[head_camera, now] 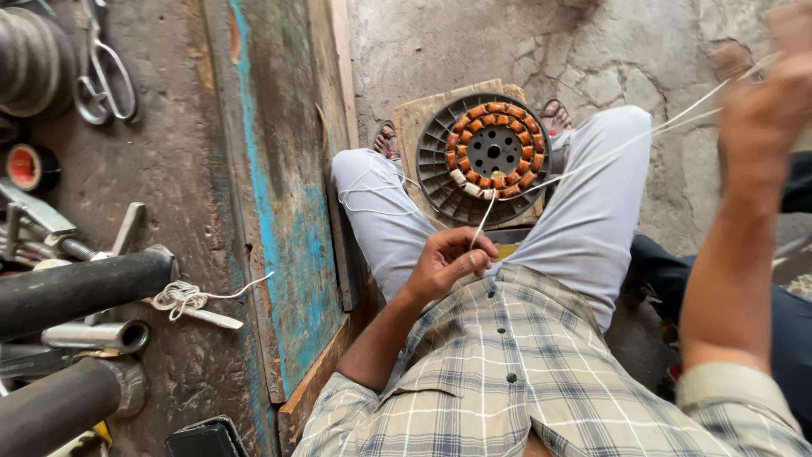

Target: The person sits on the floor with a motor stator of copper wire coils on their lap and laces the coil bundles together using white string. They loop the cord around the windings, pull it tight, and tie knots to bind the coils in place.

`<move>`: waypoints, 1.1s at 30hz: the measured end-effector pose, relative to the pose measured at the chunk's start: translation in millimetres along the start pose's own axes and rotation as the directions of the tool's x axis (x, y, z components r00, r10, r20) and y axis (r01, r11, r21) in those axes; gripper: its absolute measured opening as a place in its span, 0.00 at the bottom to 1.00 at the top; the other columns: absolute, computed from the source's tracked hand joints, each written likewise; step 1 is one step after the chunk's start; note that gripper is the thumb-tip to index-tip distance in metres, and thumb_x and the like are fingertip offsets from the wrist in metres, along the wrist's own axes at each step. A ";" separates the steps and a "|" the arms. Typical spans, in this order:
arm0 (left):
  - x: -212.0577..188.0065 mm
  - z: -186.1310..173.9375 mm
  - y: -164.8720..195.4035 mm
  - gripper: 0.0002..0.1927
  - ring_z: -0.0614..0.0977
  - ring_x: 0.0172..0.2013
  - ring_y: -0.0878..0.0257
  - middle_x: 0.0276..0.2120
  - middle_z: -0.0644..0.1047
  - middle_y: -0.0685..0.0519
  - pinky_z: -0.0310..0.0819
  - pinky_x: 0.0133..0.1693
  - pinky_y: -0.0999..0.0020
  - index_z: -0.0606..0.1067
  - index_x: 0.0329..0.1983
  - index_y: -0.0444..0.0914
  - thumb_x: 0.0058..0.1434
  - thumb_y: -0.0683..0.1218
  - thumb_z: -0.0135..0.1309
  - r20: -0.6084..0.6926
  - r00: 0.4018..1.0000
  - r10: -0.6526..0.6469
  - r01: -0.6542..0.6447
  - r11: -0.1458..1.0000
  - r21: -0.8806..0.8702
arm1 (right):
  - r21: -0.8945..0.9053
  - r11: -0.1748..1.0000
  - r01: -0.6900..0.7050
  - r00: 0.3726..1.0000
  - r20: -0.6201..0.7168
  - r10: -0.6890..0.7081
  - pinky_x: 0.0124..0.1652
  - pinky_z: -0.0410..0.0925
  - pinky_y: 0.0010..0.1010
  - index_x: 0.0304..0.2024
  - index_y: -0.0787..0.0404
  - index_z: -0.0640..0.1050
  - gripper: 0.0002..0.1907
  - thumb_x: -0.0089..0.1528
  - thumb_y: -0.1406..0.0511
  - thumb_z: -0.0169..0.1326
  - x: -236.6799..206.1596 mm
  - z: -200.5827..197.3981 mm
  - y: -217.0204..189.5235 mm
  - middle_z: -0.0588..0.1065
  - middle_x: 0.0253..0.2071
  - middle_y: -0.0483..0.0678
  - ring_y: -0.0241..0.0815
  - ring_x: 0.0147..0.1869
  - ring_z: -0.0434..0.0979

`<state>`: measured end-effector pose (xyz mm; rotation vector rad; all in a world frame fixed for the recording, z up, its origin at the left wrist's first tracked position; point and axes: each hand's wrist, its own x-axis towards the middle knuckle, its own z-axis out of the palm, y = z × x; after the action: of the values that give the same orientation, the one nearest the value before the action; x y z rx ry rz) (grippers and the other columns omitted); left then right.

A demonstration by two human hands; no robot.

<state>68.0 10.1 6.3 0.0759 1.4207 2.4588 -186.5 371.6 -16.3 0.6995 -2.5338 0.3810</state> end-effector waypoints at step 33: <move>4.4 4.0 -0.4 0.16 0.76 0.36 0.71 0.35 0.78 0.54 0.72 0.40 0.76 0.77 0.50 0.31 0.71 0.49 0.58 -0.019 1.000 -0.001 0.001 1.000 0.009 | 0.152 0.988 -0.020 0.991 0.135 -0.001 0.67 0.66 0.47 0.72 0.69 0.70 0.31 0.78 0.53 0.59 4.5 6.5 -24.1 0.71 0.66 0.61 0.53 0.72 0.68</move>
<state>64.7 14.9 7.5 0.0536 1.4386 2.4589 -179.3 347.3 -16.2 0.7953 -2.6564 0.5543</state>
